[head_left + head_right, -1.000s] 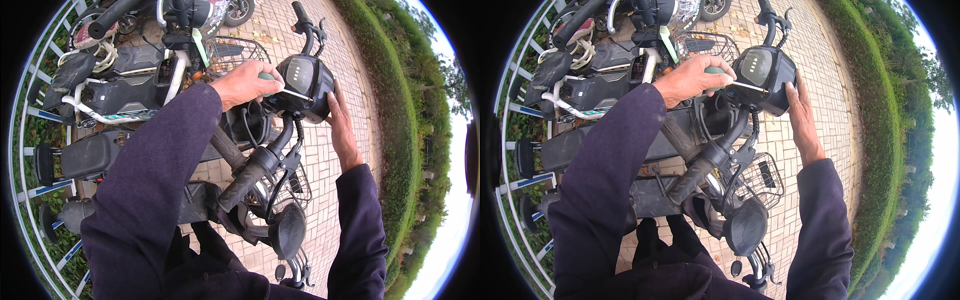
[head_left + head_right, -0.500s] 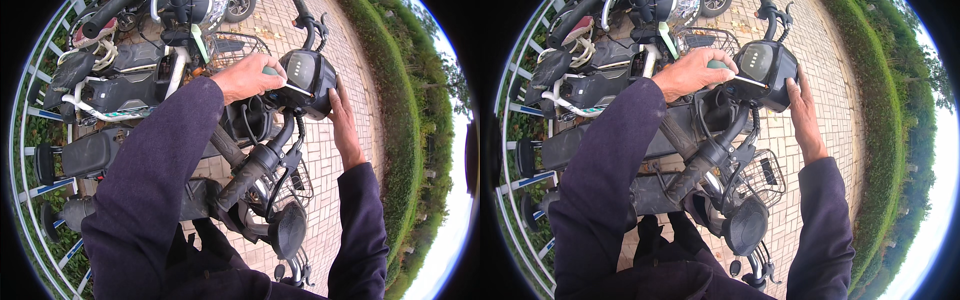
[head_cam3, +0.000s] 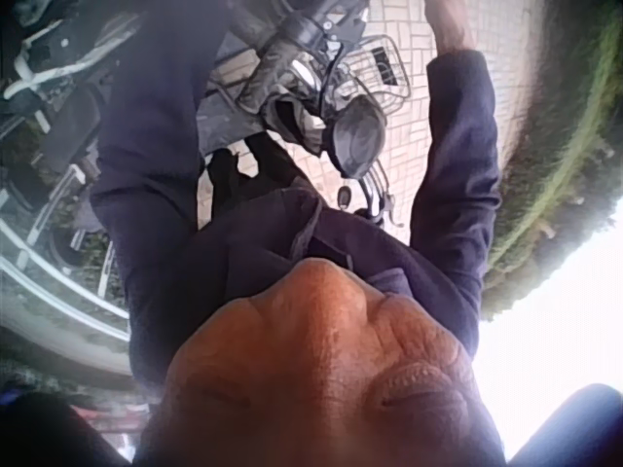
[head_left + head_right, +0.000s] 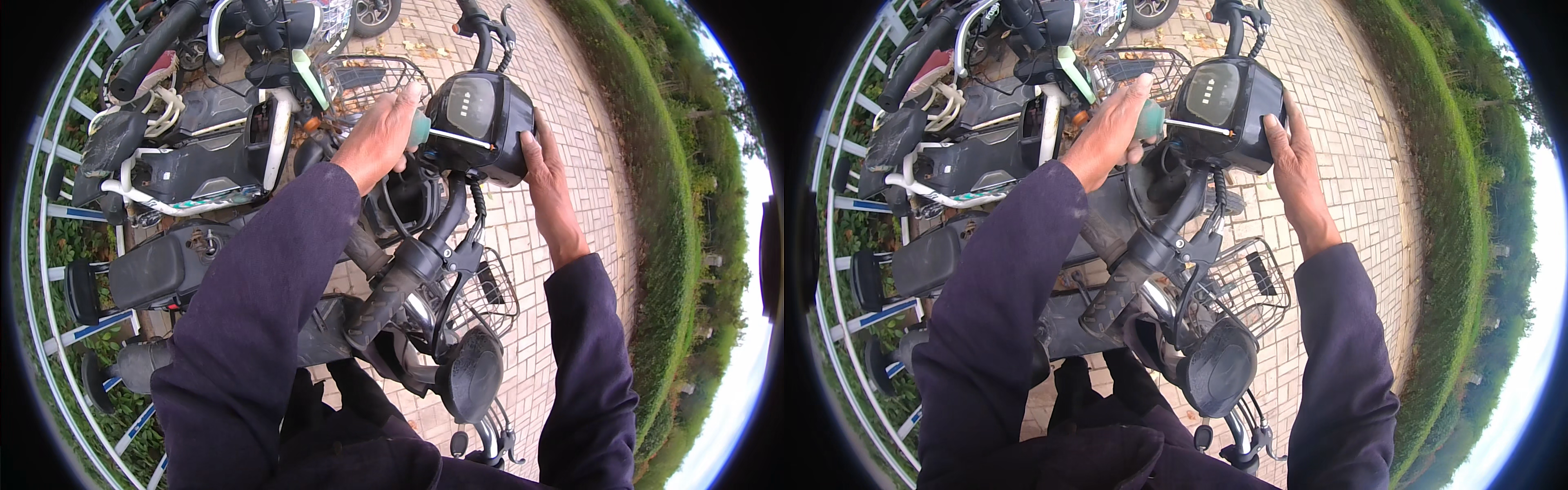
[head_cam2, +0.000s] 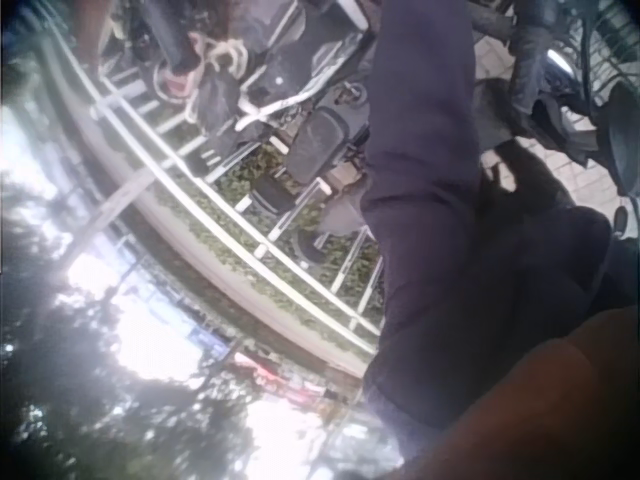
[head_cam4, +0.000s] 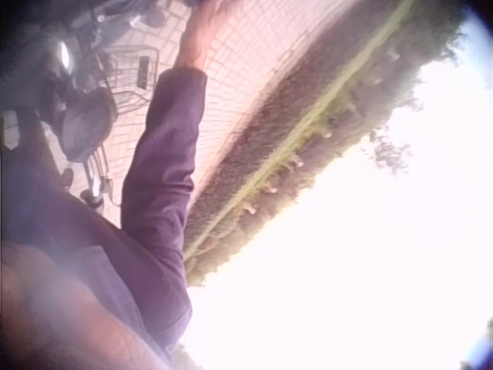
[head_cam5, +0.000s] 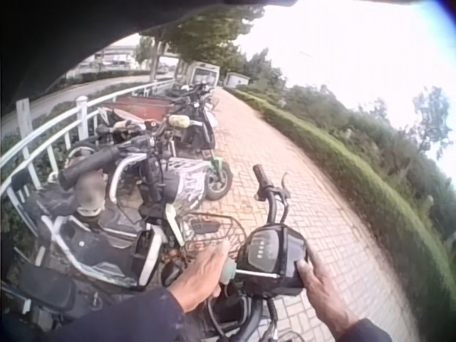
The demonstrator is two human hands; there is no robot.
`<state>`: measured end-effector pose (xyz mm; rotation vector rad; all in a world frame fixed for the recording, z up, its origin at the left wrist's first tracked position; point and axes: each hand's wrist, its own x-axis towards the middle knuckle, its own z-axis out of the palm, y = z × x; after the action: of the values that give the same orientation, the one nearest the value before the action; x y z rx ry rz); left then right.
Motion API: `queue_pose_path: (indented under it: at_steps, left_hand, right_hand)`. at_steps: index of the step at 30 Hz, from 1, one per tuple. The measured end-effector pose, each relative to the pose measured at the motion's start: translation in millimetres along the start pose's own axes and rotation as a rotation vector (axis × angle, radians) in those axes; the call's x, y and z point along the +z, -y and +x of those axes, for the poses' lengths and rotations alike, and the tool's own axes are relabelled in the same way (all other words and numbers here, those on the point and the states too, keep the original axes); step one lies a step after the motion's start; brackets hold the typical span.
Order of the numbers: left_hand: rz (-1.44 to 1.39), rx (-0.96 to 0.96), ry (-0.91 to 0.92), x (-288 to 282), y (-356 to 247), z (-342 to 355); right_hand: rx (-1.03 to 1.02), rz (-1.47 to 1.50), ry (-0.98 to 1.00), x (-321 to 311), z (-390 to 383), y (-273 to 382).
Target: The person uses a screwdriver to remove and reattach a control box on a parked scooter. They then walk to another scooter and remove a front basket, placing it on the ground.
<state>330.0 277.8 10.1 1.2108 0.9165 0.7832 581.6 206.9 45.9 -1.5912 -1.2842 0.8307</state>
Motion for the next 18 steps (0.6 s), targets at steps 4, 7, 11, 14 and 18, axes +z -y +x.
queue_pose_path:
  at_steps: [4,7,11,14,18]
  left_hand:
    - [0.343,0.091,-0.042,-4.3,0.1,9.9]
    - [0.201,0.169,-0.027,-4.8,2.2,8.2]
    - [0.015,0.060,0.137,-11.9,0.9,0.7]
    - [-0.159,0.006,0.135,-9.0,1.1,-0.1]
    - [-0.235,-0.015,0.073,-0.3,1.7,3.4]
  right_hand:
    - [-0.016,-0.024,-0.013,1.0,-0.5,-0.8]
    - [-0.020,-0.064,-0.032,1.8,0.0,0.3]
    - [-0.052,-0.037,-0.012,1.9,-2.4,1.8]
    - [-0.049,-0.008,-0.012,2.1,-1.6,0.1]
    - [0.016,0.020,-0.026,0.6,0.9,-6.3]
